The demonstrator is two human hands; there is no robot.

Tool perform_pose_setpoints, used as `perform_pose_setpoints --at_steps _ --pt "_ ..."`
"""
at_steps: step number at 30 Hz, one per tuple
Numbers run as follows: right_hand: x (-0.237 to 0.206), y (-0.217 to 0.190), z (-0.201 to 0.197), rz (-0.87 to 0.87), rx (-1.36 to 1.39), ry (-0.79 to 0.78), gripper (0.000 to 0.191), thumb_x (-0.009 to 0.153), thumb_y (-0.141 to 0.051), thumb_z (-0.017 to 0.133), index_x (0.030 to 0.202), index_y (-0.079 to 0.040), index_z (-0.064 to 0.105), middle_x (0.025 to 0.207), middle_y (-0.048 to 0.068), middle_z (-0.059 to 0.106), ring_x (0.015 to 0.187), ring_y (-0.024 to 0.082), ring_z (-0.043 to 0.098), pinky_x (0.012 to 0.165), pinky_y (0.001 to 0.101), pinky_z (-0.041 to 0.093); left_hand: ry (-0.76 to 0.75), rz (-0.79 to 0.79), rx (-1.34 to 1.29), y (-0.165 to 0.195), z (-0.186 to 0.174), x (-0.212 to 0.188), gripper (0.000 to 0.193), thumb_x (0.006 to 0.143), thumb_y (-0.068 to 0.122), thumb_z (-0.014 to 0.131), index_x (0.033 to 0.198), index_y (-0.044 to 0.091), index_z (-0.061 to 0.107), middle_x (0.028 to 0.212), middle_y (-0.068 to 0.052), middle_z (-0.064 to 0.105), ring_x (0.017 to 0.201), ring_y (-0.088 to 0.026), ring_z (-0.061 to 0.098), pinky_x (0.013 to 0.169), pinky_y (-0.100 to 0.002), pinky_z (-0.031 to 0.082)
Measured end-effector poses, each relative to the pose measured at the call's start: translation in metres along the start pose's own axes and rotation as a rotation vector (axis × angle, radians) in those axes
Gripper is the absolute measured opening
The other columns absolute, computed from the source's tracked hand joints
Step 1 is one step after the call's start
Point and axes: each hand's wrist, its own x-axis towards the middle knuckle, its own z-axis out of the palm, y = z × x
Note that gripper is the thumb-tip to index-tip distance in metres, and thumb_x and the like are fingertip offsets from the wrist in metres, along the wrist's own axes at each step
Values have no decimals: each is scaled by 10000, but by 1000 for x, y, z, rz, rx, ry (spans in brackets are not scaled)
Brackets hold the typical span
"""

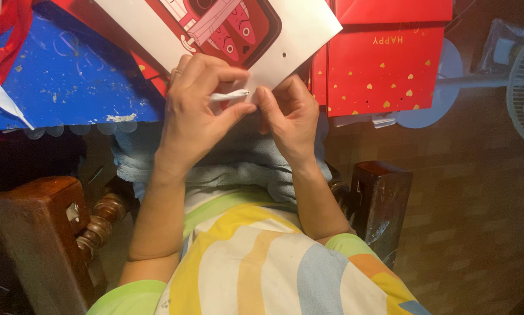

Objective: The person assembles small red Valentine's Day gift boxes by folding flaps, inserting white plastic clips, and attaching red ribbons. They handle multiple boxes one at a time, stacking completed units on the lap.

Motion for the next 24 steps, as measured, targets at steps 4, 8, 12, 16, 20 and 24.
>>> perform_pose_setpoints --at_steps 4,8,12,16,20,24 --pt "0 2 -1 -1 -4 4 141 1039 -110 689 973 -32 592 824 17 680 585 56 581 493 220 448 44 65 70 -4 4 2 200 863 118 907 947 81 729 1013 -39 667 986 -258 619 904 -369 480" --pt "-1 2 -3 1 0 4 158 1043 -116 692 959 -36 584 779 10 658 573 56 577 498 221 430 33 -6 -97 -10 1 -5 157 911 73 882 928 59 727 1012 -24 717 977 -199 632 909 -336 492" --pt "0 3 -2 -22 47 -2 133 1046 -114 698 1008 -27 605 796 2 644 595 50 539 520 222 422 24 -157 -426 -18 0 -11 123 958 32 830 978 31 708 1042 -57 719 969 -125 653 875 -267 543" --pt "1 2 -1 -21 54 -6 119 1044 -113 701 1043 -20 627 794 -4 642 593 44 512 524 217 405 13 -219 -703 -24 2 -11 138 1014 16 787 1047 11 653 1111 -91 730 971 -88 685 888 -234 564" --pt "1 1 0 -15 64 -11 112 1045 -121 694 1038 -26 635 786 -13 640 583 38 506 516 214 400 0 -232 -677 -19 -2 -7 151 1007 14 784 1058 11 642 1076 -83 742 941 -94 681 884 -252 574" --pt "-1 1 0 -24 49 -16 117 1052 -126 694 1029 -30 633 784 -17 636 588 35 502 520 212 389 0 -113 -361 -6 -2 -2 300 872 45 832 1112 12 654 1068 -73 662 1016 -126 649 887 -272 572"
